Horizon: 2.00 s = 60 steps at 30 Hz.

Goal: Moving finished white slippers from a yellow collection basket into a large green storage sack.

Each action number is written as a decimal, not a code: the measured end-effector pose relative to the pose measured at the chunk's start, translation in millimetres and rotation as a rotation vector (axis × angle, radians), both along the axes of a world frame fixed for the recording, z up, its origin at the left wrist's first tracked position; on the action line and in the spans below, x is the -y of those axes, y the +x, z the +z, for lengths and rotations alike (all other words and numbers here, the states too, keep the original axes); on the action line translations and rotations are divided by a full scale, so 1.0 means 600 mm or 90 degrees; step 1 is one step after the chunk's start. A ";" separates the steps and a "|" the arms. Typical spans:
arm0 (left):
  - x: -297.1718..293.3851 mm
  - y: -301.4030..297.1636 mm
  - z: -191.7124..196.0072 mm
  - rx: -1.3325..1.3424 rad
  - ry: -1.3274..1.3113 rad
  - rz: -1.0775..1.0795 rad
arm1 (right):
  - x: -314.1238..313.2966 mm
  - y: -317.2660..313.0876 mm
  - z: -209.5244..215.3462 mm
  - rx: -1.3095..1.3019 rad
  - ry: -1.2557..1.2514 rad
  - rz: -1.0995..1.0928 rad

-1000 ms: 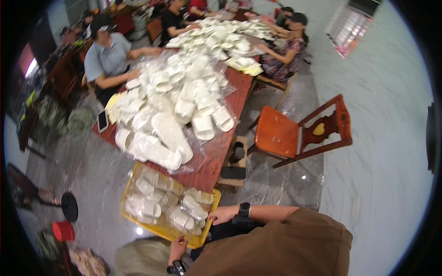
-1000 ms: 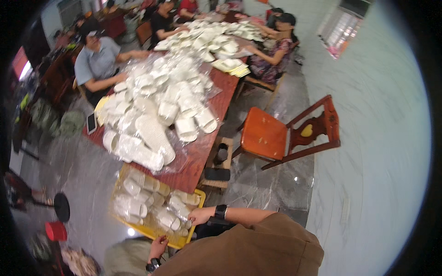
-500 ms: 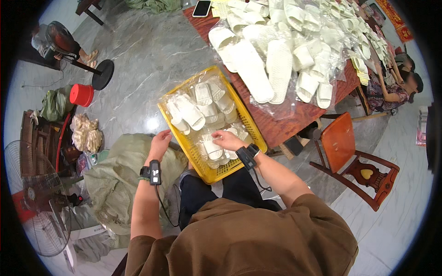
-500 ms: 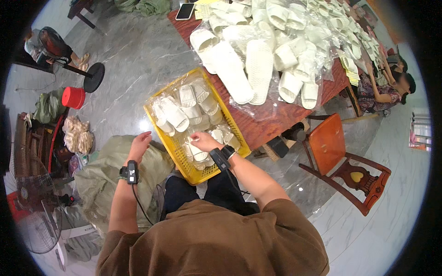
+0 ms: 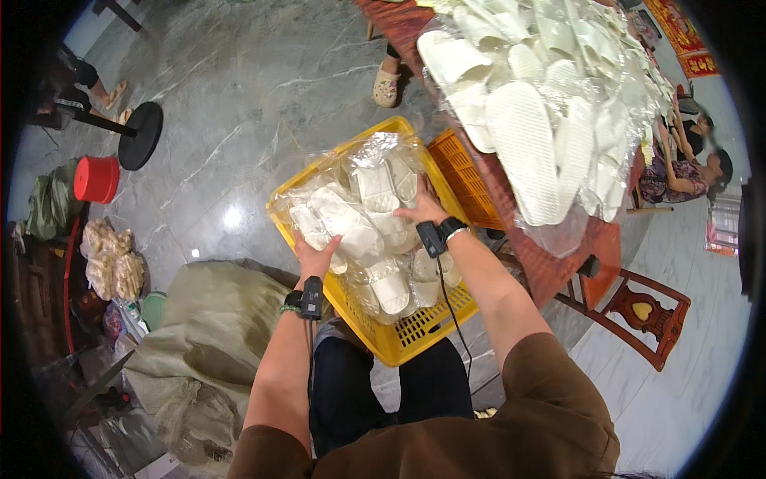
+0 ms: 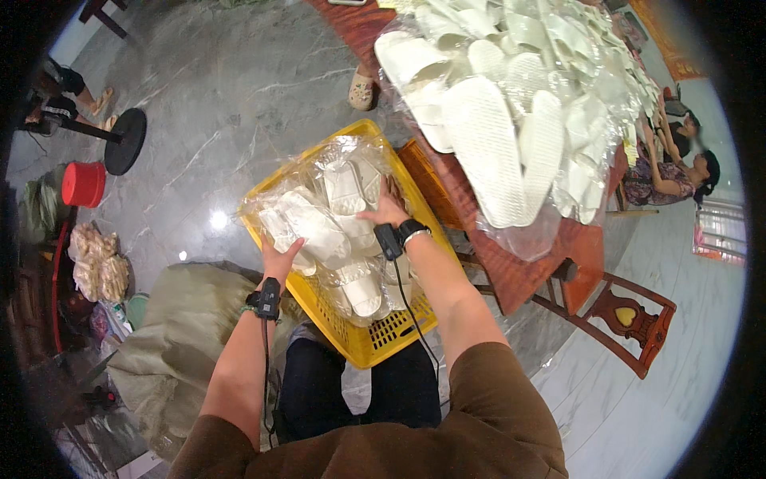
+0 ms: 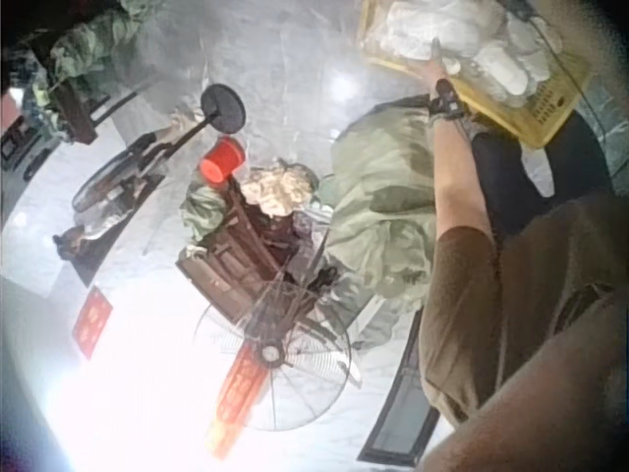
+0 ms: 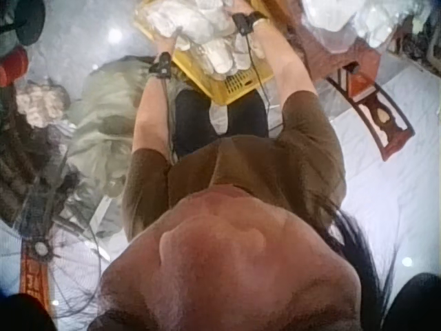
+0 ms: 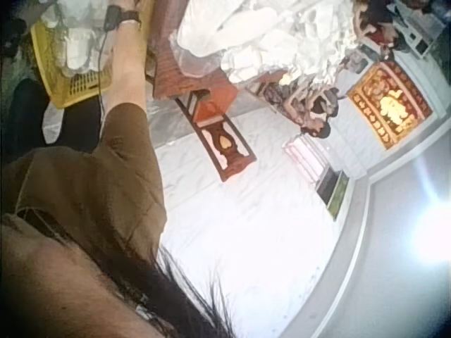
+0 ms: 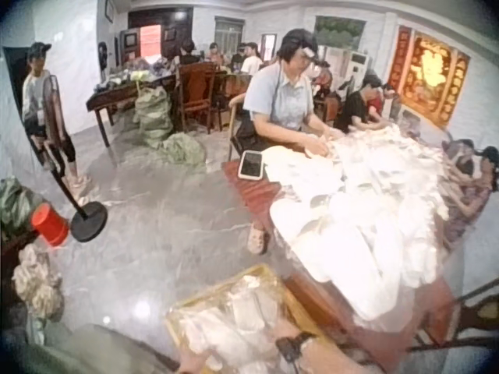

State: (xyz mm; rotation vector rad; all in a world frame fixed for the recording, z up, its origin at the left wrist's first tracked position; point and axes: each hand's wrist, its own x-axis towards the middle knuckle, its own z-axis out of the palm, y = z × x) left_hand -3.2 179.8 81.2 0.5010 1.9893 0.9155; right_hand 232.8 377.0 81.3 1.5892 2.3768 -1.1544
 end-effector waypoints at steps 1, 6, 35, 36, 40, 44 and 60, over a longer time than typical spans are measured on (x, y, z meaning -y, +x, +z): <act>-0.010 0.001 -0.012 -0.075 -0.012 -0.022 | -0.020 -0.020 -0.023 0.053 -0.002 -0.009; -0.053 0.000 -0.063 -0.173 -0.079 -0.011 | -0.075 -0.081 -0.101 0.068 0.010 0.001; -0.026 0.006 -0.185 -0.050 0.039 -0.115 | -0.025 0.051 -0.259 -0.008 -0.141 -0.241; -0.026 0.008 -0.184 -0.080 0.044 -0.127 | -0.026 0.055 -0.255 -0.018 -0.163 -0.231; -0.026 0.018 -0.180 -0.113 -0.023 -0.152 | -0.024 0.055 -0.253 0.091 -0.143 -0.114; -0.026 0.023 -0.198 -0.106 0.028 -0.145 | -0.016 0.056 -0.273 0.113 -0.028 -0.065; 0.052 0.057 -0.099 0.486 0.002 0.040 | 0.120 0.057 -0.210 -0.336 -0.610 -0.199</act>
